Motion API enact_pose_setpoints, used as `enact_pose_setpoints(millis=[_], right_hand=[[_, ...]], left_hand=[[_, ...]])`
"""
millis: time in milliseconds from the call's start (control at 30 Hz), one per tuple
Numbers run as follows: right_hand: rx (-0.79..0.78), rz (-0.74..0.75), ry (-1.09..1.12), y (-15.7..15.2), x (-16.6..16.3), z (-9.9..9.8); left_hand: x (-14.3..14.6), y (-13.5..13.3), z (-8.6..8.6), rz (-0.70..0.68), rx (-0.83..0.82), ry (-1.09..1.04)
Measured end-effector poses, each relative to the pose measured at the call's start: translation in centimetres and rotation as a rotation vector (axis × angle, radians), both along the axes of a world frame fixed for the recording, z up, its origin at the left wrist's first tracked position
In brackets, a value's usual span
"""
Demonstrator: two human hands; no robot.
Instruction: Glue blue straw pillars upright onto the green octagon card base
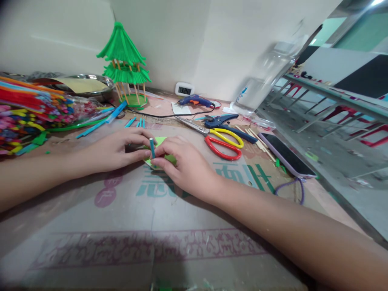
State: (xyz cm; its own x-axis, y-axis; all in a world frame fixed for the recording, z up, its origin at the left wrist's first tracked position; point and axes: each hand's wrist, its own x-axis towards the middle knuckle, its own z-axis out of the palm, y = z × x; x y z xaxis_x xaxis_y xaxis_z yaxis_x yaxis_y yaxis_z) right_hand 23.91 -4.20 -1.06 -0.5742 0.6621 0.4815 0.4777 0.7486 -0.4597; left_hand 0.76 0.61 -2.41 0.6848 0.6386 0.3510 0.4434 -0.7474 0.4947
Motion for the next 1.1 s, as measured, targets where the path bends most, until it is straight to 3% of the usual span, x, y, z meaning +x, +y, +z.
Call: enact_pose_setpoints(millis=[533, 733, 933, 1100], right_hand=[[0.029, 0.016, 0.015, 0.3, 0.1, -0.4], [-0.035, -0.002, 0.035, 0.1, 0.6, -0.3], [-0.059, -0.063, 0.038, 0.5, 1.1, -0.2], [-0.075, -0.101, 0.053, 0.9, 1.5, -0.3]], left_hand=[[0.0, 0.5, 0.0, -0.027, -0.011, -0.028], [-0.1, -0.2, 0.3, 0.149, -0.014, -0.009], [-0.2, -0.7, 0.7, 0.157, 0.014, -0.067], [-0.3, -0.7, 0.6, 0.251, 0.085, -0.156]])
